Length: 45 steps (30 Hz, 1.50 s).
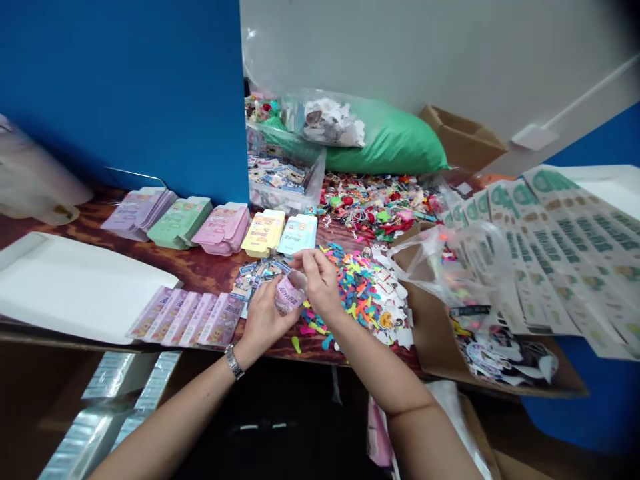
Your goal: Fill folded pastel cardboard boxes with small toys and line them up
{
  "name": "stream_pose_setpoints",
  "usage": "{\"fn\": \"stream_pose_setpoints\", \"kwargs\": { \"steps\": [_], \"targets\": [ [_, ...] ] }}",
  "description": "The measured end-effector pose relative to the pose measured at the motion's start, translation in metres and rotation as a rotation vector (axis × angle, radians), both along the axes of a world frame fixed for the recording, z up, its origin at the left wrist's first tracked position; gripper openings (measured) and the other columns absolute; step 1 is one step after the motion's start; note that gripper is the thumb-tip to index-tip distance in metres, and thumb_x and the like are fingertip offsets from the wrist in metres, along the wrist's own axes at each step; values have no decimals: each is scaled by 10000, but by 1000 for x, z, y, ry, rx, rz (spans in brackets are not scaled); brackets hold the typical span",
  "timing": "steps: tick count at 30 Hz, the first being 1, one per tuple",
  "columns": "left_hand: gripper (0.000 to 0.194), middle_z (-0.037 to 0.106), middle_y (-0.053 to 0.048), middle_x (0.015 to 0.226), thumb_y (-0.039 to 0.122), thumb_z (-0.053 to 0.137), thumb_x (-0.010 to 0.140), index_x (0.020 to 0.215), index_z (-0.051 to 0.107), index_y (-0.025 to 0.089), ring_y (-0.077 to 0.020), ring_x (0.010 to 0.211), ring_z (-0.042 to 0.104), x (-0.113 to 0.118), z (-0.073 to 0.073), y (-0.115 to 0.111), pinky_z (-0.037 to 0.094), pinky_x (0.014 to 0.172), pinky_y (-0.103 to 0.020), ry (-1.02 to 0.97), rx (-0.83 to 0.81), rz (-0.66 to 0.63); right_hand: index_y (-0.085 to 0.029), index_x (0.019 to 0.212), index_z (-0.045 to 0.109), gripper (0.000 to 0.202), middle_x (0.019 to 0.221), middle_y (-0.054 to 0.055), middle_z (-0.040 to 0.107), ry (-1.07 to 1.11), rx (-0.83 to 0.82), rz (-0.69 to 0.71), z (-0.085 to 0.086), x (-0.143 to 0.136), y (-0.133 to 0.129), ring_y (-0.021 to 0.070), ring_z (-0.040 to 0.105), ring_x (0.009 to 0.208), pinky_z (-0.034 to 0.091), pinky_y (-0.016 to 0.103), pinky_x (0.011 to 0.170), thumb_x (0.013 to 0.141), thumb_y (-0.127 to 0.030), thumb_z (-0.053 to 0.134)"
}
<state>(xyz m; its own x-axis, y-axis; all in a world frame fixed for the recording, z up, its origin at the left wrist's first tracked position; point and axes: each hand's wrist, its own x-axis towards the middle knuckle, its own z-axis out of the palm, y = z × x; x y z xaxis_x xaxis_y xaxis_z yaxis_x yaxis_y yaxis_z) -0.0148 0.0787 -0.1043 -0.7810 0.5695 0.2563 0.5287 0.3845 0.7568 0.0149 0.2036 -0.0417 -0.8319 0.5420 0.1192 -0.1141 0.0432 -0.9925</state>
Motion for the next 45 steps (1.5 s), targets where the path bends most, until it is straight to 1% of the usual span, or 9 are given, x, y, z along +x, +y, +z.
{"fn": "stream_pose_setpoints", "kwargs": {
  "steps": [5, 10, 13, 17, 22, 31, 36, 42, 45],
  "targets": [
    [689, 594, -141, 1243, 380, 729, 740, 1325, 454, 143, -291, 1145, 577, 0, 4, -6, 477, 986, -456, -21, 45, 3, -213, 974, 644, 265, 915, 37, 680, 91, 303, -26, 16, 20, 13, 159, 641, 870, 512, 300, 790, 991, -383, 442],
    [929, 389, -181, 1487, 395, 710, 790, 1510, 158, 199, -296, 1348, 438, -5, 6, -13, 411, 1082, -460, 88, 154, -23, -238, 1018, 664, 153, 1065, 68, 628, 131, 737, 19, 17, 44, 27, 204, 599, 1038, 488, 394, 923, 934, -232, 536],
    [986, 409, -187, 1466, 396, 698, 809, 1533, 56, 213, -296, 1310, 476, -8, 4, -16, 458, 1028, -437, 206, 158, -53, -248, 1095, 656, 205, 1151, 87, 589, 105, 833, 103, 14, 52, 23, 203, 586, 1087, 504, 386, 928, 928, -202, 545],
    [963, 510, -185, 1346, 389, 678, 824, 1536, 61, 193, -303, 1196, 553, -8, 5, -18, 497, 955, -435, 325, 115, -73, -270, 1206, 606, 286, 1200, 93, 566, 98, 932, 73, 17, 51, 14, 218, 563, 1134, 495, 409, 968, 924, -238, 570],
    [929, 548, -190, 1272, 354, 647, 846, 1537, 58, 159, -305, 1136, 570, -2, 10, -21, 499, 939, -439, 388, 72, -90, -211, 1073, 637, 182, 1192, 107, 572, 33, 1070, 110, 20, 38, 13, 230, 548, 1144, 486, 398, 982, 896, -247, 617],
    [956, 438, -206, 1436, 400, 658, 830, 1535, 56, 167, -313, 1233, 532, -1, 7, -23, 477, 1000, -448, 313, 72, -44, -214, 928, 652, 75, 1147, 94, 609, 40, 986, 72, 27, 42, 10, 220, 579, 1107, 482, 397, 955, 908, -238, 584],
    [957, 493, -187, 1374, 397, 665, 830, 1533, 50, 191, -295, 1204, 551, -2, 11, -25, 489, 978, -435, 264, 119, -68, -238, 1102, 653, 201, 1230, 98, 586, 49, 932, 156, 24, 51, 12, 220, 566, 1151, 481, 408, 974, 934, -229, 545],
    [636, 567, -89, 1166, 326, 656, 848, 1386, 327, 244, -207, 1042, 597, -3, 17, -29, 503, 902, -356, 186, 195, -156, -248, 1090, 642, 186, 1044, 50, 657, 71, 798, 164, 11, 61, 10, 172, 628, 998, 512, 323, 889, 938, -188, 553],
    [551, 556, -70, 1107, 269, 659, 838, 1304, 366, 245, -186, 983, 590, -2, 18, -30, 510, 854, -335, 215, 221, -177, -262, 1216, 572, 291, 1059, 42, 666, -6, 616, 150, 6, 60, 2, 167, 646, 925, 534, 307, 817, 927, -228, 576]
  ]
}}
